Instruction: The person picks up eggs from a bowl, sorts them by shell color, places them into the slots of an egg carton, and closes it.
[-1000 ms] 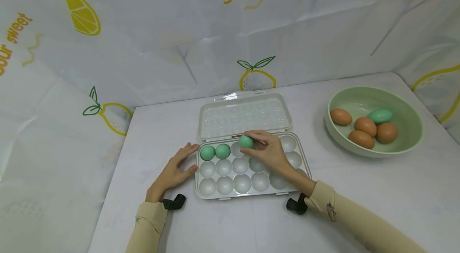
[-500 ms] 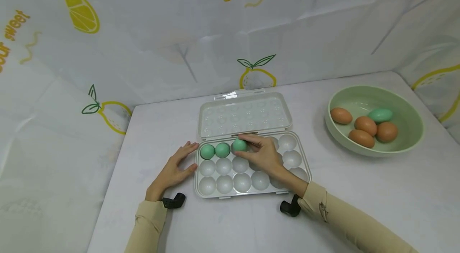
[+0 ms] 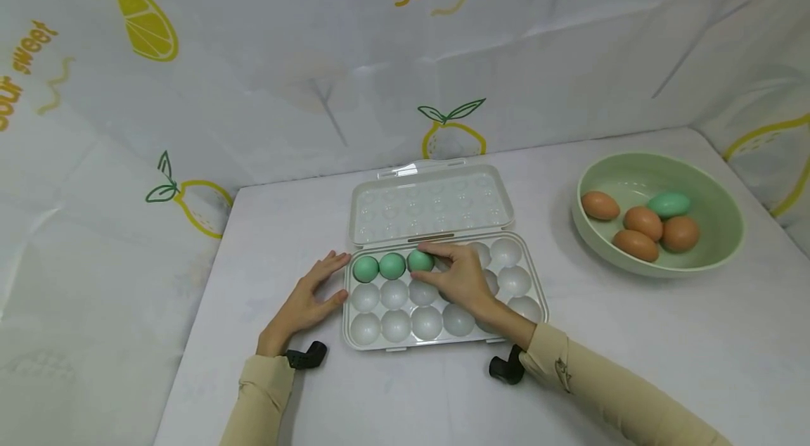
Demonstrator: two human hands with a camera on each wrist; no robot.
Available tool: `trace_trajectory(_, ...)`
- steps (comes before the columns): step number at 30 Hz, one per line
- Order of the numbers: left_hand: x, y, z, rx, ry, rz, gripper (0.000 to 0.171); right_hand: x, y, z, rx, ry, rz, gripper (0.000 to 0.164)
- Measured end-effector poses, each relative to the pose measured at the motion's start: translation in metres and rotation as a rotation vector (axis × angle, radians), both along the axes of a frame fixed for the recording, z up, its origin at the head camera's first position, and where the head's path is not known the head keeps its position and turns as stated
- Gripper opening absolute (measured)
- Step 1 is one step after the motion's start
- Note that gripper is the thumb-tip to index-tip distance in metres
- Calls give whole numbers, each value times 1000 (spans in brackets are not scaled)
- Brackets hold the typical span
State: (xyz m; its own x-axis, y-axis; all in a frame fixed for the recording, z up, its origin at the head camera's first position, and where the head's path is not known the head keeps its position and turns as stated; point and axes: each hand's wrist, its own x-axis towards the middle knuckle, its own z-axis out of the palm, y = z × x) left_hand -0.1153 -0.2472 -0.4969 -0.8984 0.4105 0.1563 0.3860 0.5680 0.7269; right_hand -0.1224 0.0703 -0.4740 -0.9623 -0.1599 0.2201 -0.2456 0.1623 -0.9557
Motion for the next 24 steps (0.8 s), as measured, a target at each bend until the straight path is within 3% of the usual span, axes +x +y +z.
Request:
trace_trajectory(16, 0, 0, -1, -6, -4, -2, 62, 1, 0, -2, 41, 56, 2, 47)
trace_trajectory(24, 0, 0, -1, -10, -9, 5, 63, 2, 1, 0, 0, 11, 6, 50)
